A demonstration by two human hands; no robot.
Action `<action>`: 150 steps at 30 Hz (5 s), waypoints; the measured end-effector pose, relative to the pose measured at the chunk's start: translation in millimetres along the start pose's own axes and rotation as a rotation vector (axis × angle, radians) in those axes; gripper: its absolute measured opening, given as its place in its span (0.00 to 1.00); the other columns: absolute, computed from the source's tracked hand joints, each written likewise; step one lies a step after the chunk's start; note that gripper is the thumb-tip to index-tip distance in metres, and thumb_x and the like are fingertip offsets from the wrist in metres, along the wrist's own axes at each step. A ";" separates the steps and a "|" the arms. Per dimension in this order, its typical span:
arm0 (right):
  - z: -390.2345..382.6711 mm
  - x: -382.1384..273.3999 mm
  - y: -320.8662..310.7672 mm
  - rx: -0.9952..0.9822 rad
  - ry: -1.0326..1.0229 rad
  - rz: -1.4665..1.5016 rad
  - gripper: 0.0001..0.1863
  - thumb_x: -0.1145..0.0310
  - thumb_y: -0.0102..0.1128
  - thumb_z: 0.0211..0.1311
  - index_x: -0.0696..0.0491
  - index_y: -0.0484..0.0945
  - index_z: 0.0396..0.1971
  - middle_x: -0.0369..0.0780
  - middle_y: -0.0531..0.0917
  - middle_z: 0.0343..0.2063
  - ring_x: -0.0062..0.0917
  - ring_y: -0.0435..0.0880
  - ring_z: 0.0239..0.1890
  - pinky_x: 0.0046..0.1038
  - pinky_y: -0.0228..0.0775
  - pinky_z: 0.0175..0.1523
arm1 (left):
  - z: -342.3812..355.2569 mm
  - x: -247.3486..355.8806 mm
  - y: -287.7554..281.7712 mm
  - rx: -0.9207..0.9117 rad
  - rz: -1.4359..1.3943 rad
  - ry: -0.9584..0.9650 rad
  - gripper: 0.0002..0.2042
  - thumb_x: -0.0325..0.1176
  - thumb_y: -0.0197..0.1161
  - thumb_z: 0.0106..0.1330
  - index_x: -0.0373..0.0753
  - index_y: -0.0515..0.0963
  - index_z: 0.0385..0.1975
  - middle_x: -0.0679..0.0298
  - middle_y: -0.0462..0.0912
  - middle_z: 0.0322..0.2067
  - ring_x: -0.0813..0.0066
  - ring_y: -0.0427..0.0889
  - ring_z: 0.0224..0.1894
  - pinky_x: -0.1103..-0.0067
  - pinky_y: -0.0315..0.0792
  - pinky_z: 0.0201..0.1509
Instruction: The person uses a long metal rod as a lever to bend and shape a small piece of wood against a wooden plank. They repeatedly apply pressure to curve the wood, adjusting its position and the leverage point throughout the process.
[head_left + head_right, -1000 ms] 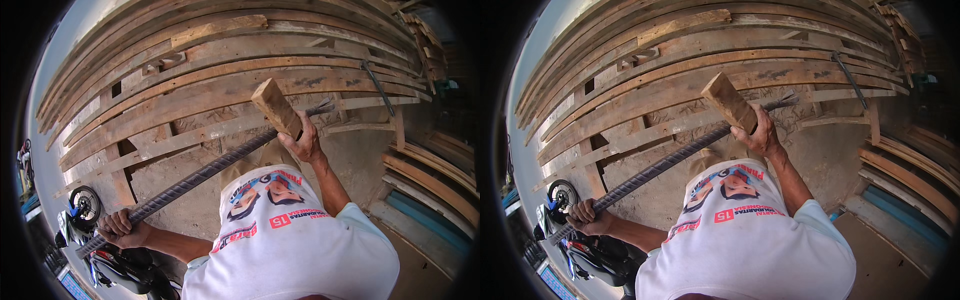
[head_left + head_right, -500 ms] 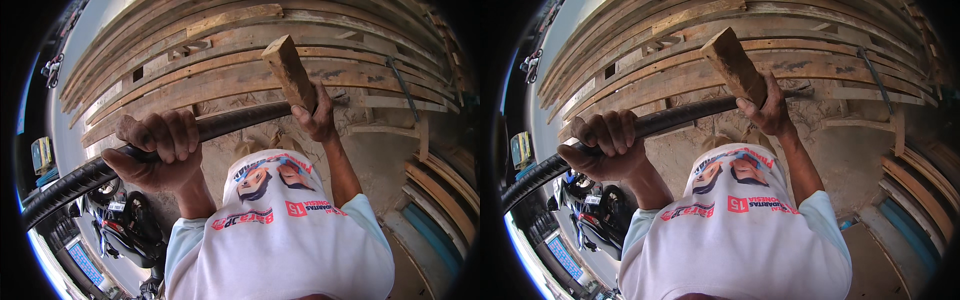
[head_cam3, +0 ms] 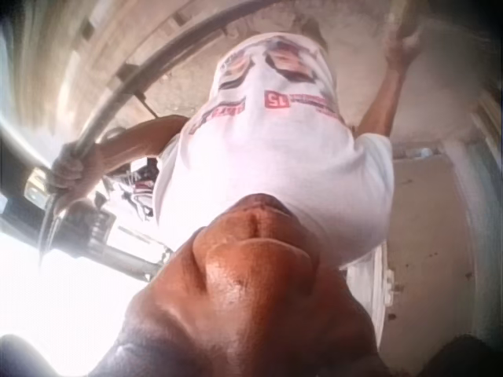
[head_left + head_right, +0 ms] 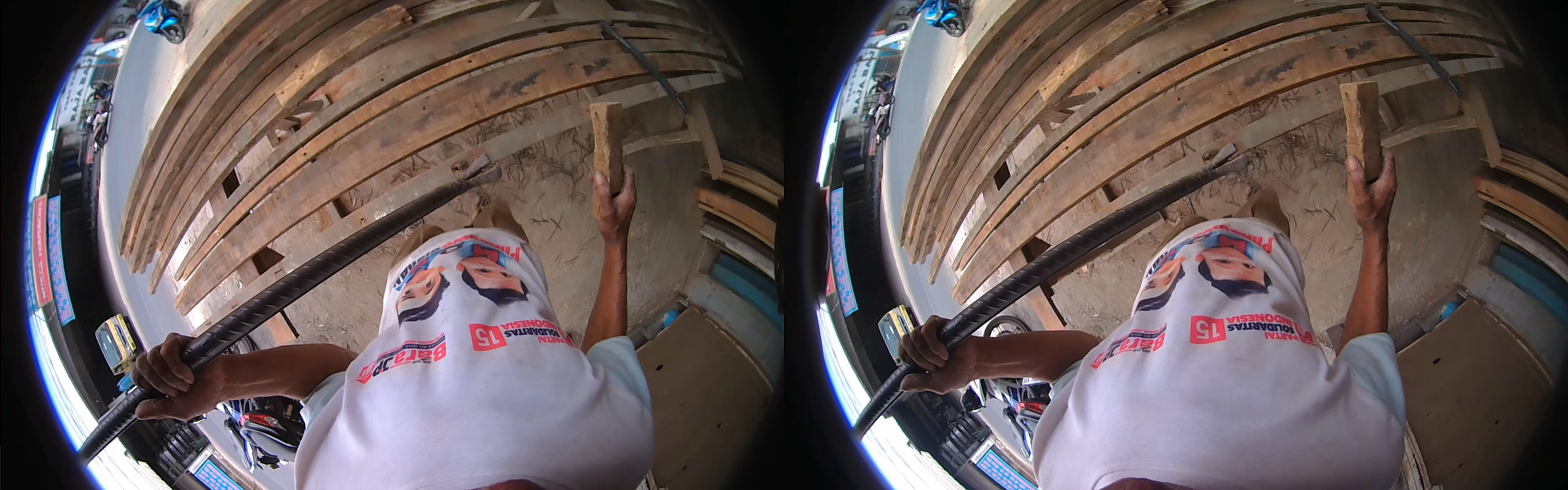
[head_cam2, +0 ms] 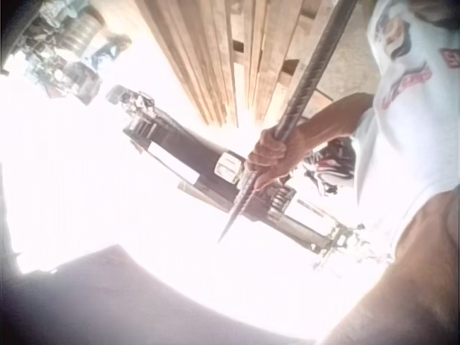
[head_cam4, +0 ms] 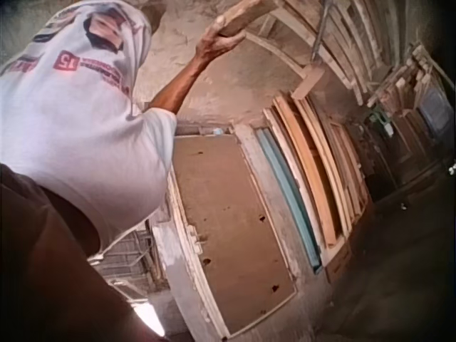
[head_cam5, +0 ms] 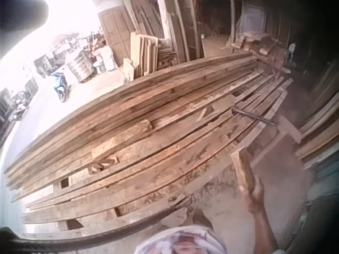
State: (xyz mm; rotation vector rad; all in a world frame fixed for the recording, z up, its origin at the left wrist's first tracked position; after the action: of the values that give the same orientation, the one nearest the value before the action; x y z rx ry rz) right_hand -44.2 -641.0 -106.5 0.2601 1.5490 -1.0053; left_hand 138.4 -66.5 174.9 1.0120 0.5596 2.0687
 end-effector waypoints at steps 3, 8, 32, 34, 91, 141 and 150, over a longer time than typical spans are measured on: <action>-32.7 -1.7 36.8 -0.039 0.059 0.006 0.35 0.44 0.64 0.60 0.63 0.71 0.49 0.44 0.77 0.35 0.29 0.77 0.38 0.35 0.71 0.43 | 3.8 22.2 -20.0 0.004 0.059 0.018 0.27 0.65 0.56 0.67 0.45 0.64 0.24 0.73 0.62 0.12 0.84 0.61 0.11 0.86 0.62 0.15; -83.6 -2.1 108.0 -0.065 0.126 0.090 0.34 0.47 0.67 0.58 0.63 0.72 0.48 0.46 0.79 0.37 0.30 0.79 0.39 0.36 0.72 0.45 | 11.1 9.1 -38.7 -0.037 0.051 -0.028 0.23 0.57 0.60 0.69 0.44 0.66 0.27 0.72 0.61 0.13 0.85 0.61 0.12 0.86 0.61 0.16; -201.4 38.6 147.3 -0.309 0.348 -0.310 0.47 0.40 0.69 0.51 0.69 0.68 0.53 0.65 0.78 0.49 0.56 0.80 0.53 0.44 0.73 0.56 | 58.2 -9.2 -45.5 -0.191 -0.086 -0.082 0.22 0.52 0.69 0.64 0.41 0.68 0.30 0.72 0.64 0.14 0.85 0.64 0.12 0.88 0.61 0.14; -185.2 16.7 143.2 -0.419 0.417 -0.370 0.43 0.42 0.69 0.51 0.66 0.68 0.52 0.64 0.80 0.46 0.56 0.81 0.50 0.45 0.74 0.54 | 58.5 -13.3 -47.0 -0.192 -0.074 -0.078 0.22 0.52 0.68 0.66 0.40 0.67 0.32 0.71 0.64 0.16 0.85 0.63 0.13 0.87 0.61 0.15; -131.4 -43.5 219.5 -0.346 0.050 -0.285 0.36 0.47 0.71 0.52 0.60 0.69 0.51 0.58 0.81 0.40 0.55 0.82 0.43 0.47 0.76 0.47 | 83.5 -40.6 -0.5 -0.317 -0.049 -0.132 0.27 0.63 0.63 0.63 0.45 0.63 0.24 0.73 0.61 0.14 0.85 0.61 0.14 0.87 0.60 0.17; -131.4 -42.2 246.4 -0.419 0.023 -0.546 0.38 0.50 0.72 0.56 0.66 0.67 0.53 0.60 0.78 0.46 0.55 0.79 0.50 0.47 0.70 0.53 | 36.1 128.6 -272.9 0.579 0.141 0.066 0.11 0.39 0.62 0.71 0.40 0.70 0.32 0.72 0.64 0.20 0.82 0.67 0.22 0.82 0.65 0.30; -135.7 -42.4 247.9 -0.483 0.007 -0.416 0.40 0.48 0.69 0.58 0.69 0.67 0.53 0.60 0.77 0.45 0.53 0.78 0.49 0.47 0.70 0.54 | 28.9 163.3 -276.0 0.598 0.174 0.072 0.18 0.45 0.57 0.76 0.49 0.62 0.23 0.79 0.54 0.14 0.89 0.56 0.14 0.87 0.55 0.16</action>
State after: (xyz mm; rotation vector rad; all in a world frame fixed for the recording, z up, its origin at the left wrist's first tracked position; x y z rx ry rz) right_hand 37.3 -380.2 -190.3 -0.4112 1.8396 -0.9042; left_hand 216.0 234.1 89.8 1.3596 1.2117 2.1407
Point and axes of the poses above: each hand's wrist, its own z-axis towards the middle knuckle, its own y-axis out of the palm, x = y × z, the point moved 5 cm from there along z, towards the middle knuckle
